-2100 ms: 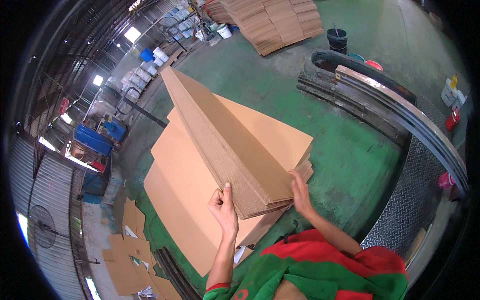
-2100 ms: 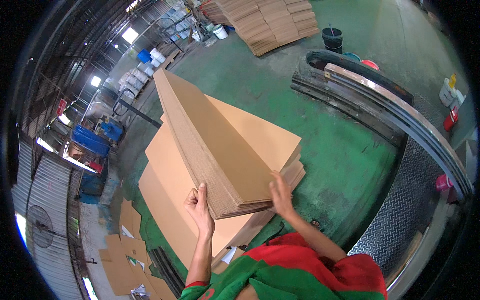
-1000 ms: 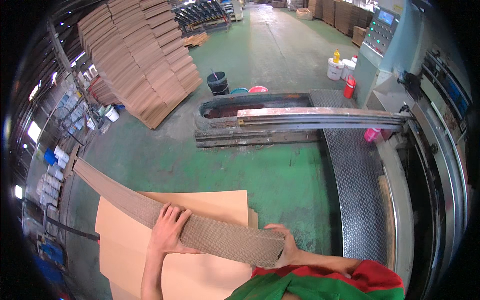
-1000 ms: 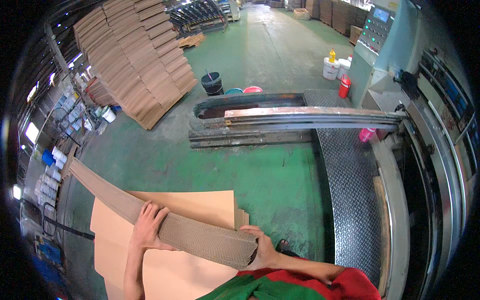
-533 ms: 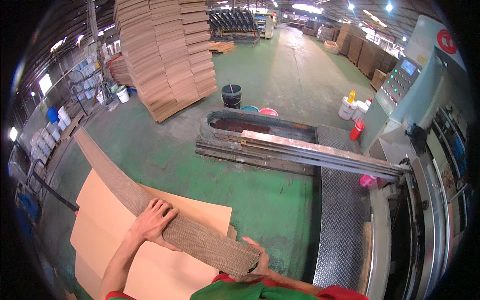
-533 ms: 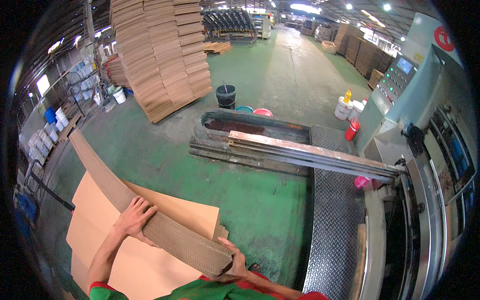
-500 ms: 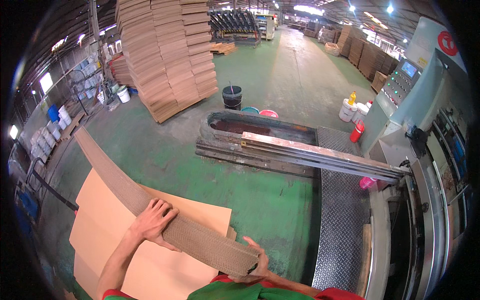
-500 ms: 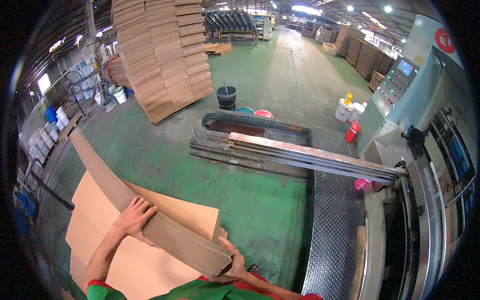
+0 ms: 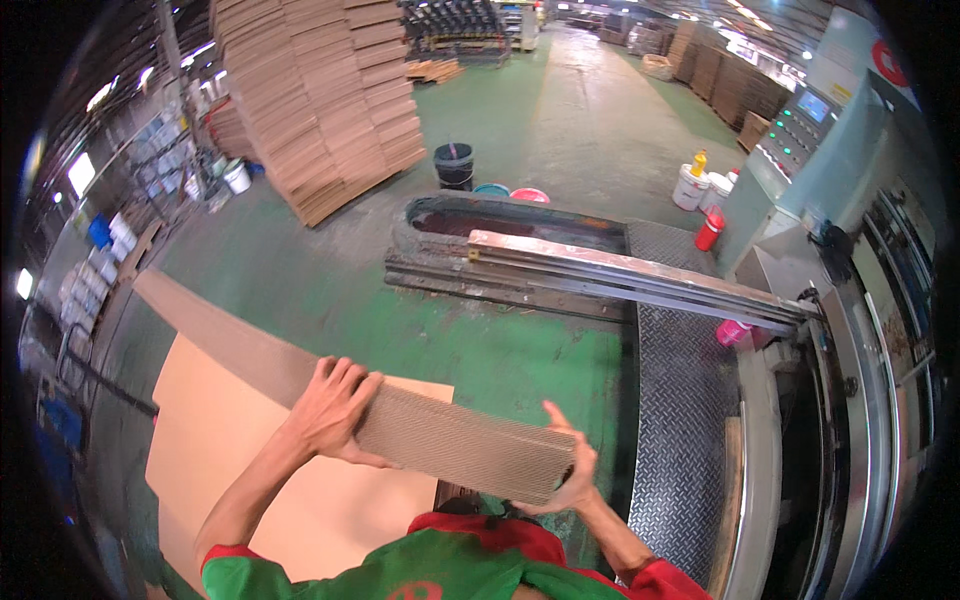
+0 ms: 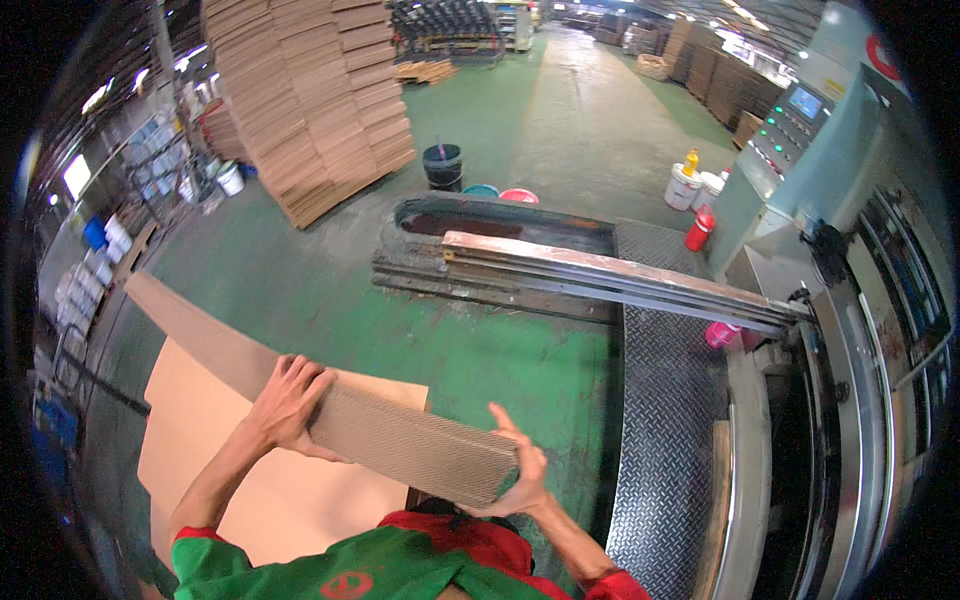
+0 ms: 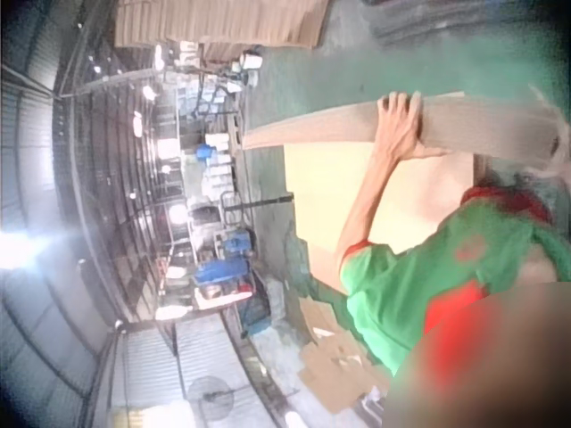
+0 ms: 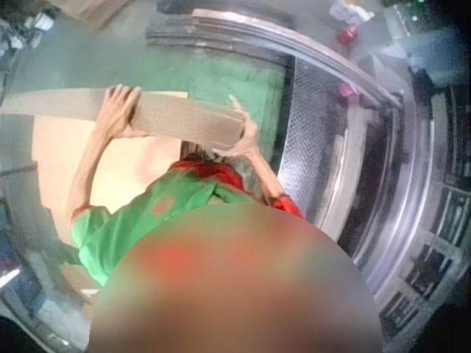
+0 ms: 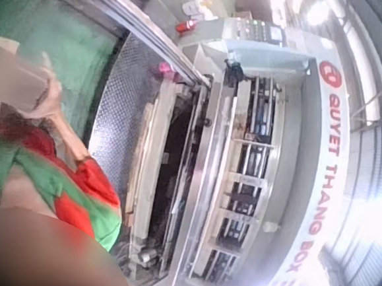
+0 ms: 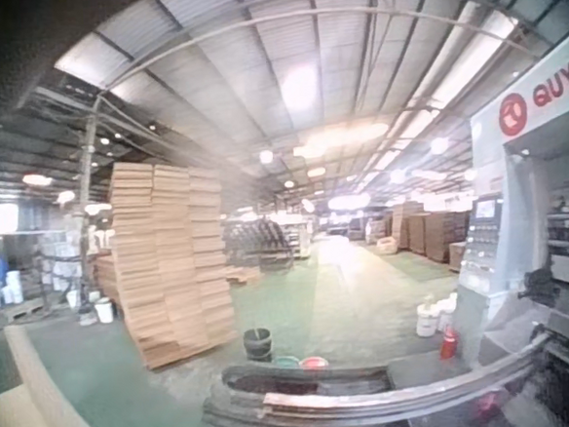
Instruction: The person repeatedly picks up flat cardboard sheets from a stack on the floor and places them onto a conveyor belt feeding a processing machine. They handle the sheets one at a time, aligning them before feeding them into the rollers.
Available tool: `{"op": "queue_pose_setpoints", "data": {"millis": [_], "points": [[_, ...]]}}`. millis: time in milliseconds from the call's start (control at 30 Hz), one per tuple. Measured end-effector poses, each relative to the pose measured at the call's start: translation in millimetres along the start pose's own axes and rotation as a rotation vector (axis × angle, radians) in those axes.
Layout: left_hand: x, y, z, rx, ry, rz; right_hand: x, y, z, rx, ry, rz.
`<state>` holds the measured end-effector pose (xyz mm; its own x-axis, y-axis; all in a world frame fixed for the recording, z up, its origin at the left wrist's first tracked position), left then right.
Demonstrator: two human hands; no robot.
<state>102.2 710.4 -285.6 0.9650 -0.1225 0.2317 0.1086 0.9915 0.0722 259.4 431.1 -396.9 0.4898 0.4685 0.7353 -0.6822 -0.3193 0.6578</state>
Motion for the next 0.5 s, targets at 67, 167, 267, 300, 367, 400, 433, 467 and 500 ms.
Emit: {"op": "queue_pose_setpoints", "data": {"millis": [67, 167, 267, 300, 367, 400, 433, 467, 500], "points": [[5.2, -19.8, 2.1, 0.015, -0.011, 0.007, -1.6, 6.0, 23.6, -0.039, 0.032, 0.087], [15.5, -50.6, -2.5, -0.028, -0.075, -0.003, -20.9, 5.3, 62.5, -0.17, 0.065, -0.027], [37.7, -76.3, -22.3, -0.074, -0.052, -0.014, -41.3, -0.9, 86.0, -0.186, 0.018, -0.165], [44.6, -82.3, -30.1, -0.074, -0.026, -0.01, -43.7, 0.7, 90.9, -0.161, 0.007, -0.217], [59.3, -90.1, -41.8, -0.098, -0.026, -0.028, -36.4, 10.6, 104.9, -0.071, -0.144, -0.341], [64.6, -88.8, -44.2, -0.08, -0.048, -0.028, -28.5, 23.0, 113.6, -0.071, -0.266, -0.378], [68.1, -89.6, -45.9, -0.071, -0.061, -0.033, -17.2, 39.4, 119.6, -0.23, -0.338, -0.372], [71.3, -90.5, -48.8, -0.053, -0.029, -0.026, 2.6, 57.9, 128.1, -0.512, -0.321, -0.312], [73.9, -90.2, -48.6, -0.074, -0.05, -0.022, 14.7, 75.7, 128.0, -0.633, -0.227, -0.348]]}}
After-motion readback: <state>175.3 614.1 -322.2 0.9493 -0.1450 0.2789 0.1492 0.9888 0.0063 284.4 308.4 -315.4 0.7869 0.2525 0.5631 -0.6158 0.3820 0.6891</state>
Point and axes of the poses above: each hand's wrist, its own x-axis towards the middle knuckle, its own z-axis out of the back of the hand, y = z × x, the point moved 4 cm from there along x, towards the middle knuckle, and after that the axes turned 5 degrees about -y, right-handed, at the moved point
